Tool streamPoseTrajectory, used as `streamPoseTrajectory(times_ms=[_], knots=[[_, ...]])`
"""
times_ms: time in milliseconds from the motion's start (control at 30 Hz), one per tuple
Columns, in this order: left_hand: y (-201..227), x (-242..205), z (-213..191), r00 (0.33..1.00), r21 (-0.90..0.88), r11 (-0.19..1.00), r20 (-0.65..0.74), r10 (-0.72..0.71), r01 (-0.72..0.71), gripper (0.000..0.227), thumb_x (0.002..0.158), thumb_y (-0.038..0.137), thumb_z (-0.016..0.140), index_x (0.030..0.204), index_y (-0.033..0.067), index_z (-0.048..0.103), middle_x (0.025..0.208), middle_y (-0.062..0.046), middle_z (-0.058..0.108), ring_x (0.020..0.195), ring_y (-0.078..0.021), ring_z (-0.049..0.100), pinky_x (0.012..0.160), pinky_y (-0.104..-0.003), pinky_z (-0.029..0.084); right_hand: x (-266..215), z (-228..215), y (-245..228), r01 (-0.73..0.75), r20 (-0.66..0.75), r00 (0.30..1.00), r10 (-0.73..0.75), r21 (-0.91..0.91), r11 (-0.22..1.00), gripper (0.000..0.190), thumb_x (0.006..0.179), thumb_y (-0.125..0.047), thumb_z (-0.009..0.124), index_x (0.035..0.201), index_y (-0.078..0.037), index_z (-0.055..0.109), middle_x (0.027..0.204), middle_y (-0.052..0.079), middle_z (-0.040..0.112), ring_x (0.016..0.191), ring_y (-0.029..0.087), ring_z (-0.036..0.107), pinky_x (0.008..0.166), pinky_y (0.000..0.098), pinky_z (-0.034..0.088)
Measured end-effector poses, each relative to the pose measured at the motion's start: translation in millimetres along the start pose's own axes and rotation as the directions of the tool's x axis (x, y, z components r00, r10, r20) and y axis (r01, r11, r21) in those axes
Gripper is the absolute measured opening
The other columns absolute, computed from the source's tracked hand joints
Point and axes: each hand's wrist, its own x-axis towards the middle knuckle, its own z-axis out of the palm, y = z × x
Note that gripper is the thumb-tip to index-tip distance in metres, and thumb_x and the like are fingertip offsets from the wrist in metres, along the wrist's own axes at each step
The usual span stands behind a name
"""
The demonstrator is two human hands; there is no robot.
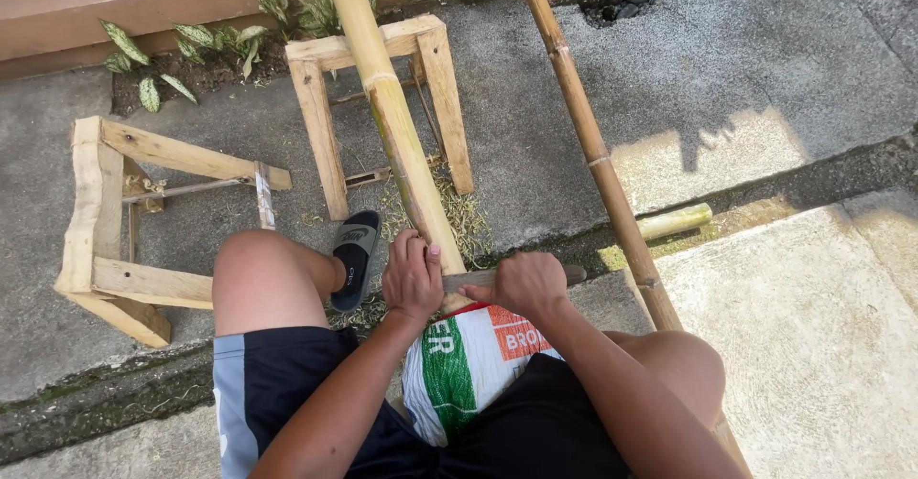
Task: Shaving and scraping the outer layer of a bamboo pole with a knife while seated and using wooden supports.
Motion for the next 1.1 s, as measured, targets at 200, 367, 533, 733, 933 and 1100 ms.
streamPoseTrajectory(times_ms=[200, 367, 533, 733, 933, 1100], knots=[[-4.3, -1.2, 3.6, 1.000, -0.011, 1.000, -0.016, -0.008, 0.007, 0.039, 0.109, 0.037, 0.036, 0.107, 0.0043, 0.057, 0.132, -0.021, 0.055, 0.117, -0.0387, 0.058, 0.096, -0.051, 0.051, -1.2, 1.1, 0.4, 0.030, -0.106, 0.994, -0.031, -0.005, 1.000, 0.090, 0.080, -0.094, 0.042, 0.050, -0.011, 0.064, 0.045, 0.003, 0.054, 0.044, 0.015, 0.059, 0.047, 0.0321, 0.048], [-4.3, 1.5, 3.7, 0.999, 0.010, 1.000, -0.045, 0.014, -0.014, 0.050, 0.109, 0.038, 0.033, 0.128, -0.0032, 0.054, 0.137, -0.025, 0.051, 0.120, -0.0413, 0.057, 0.095, -0.051, 0.049, -1.0, 0.7, -1.2, 0.008, -0.047, 0.999, -0.009, -0.013, 1.000, 0.092, 0.080, -0.094, 0.040, 0.051, -0.011, 0.066, 0.046, 0.002, 0.055, 0.045, 0.014, 0.060, 0.049, 0.0318, 0.048], [-17.7, 5.8, 14.4, 0.997, 0.044, 0.999, -0.072, 0.031, -0.028, 0.054, 0.112, 0.037, 0.032, 0.136, -0.0062, 0.053, 0.140, -0.027, 0.051, 0.123, -0.0430, 0.056, 0.100, -0.048, 0.046, 5.3, -7.9, -6.4, -0.015, -0.036, 0.999, 0.014, -0.027, 1.000, 0.092, 0.078, -0.095, 0.040, 0.050, -0.011, 0.065, 0.046, 0.002, 0.056, 0.045, 0.013, 0.059, 0.048, 0.0318, 0.047], [-13.9, 21.4, 1.8, 0.995, -0.050, 0.998, -0.098, 0.036, -0.041, 0.048, 0.111, 0.037, 0.036, 0.129, -0.0030, 0.056, 0.133, -0.024, 0.056, 0.119, -0.0407, 0.058, 0.100, -0.049, 0.049, 18.4, -14.6, -8.7, -0.026, -0.005, 1.000, 0.025, -0.054, 0.998, 0.094, 0.080, -0.096, 0.037, 0.055, -0.011, 0.069, 0.051, 0.002, 0.059, 0.048, 0.013, 0.061, 0.048, 0.0324, 0.049], [-22.7, 50.8, -4.2, 0.999, -0.073, 0.997, -0.030, -0.026, 0.023, 0.047, 0.109, 0.037, 0.036, 0.129, 0.0021, 0.059, 0.129, -0.019, 0.059, 0.113, -0.0371, 0.062, 0.094, -0.047, 0.052, 34.4, -39.0, -17.3, -0.040, -0.087, 0.995, 0.039, -0.008, 0.999, 0.093, 0.076, -0.096, 0.043, 0.061, -0.009, 0.072, 0.057, 0.008, 0.068, 0.056, 0.021, 0.070, 0.052, 0.0351, 0.053], [-28.2, 47.5, 4.7, 0.992, -0.058, 0.997, -0.116, 0.044, -0.051, 0.046, 0.110, 0.036, 0.038, 0.129, -0.0013, 0.059, 0.132, -0.021, 0.058, 0.114, -0.0383, 0.062, 0.094, -0.047, 0.052, 36.1, -32.5, -15.3, -0.041, -0.131, 0.991, 0.031, -0.077, 0.996, 0.090, 0.076, -0.095, 0.042, 0.063, -0.012, 0.074, 0.061, 0.008, 0.068, 0.059, 0.021, 0.071, 0.054, 0.0367, 0.055]])
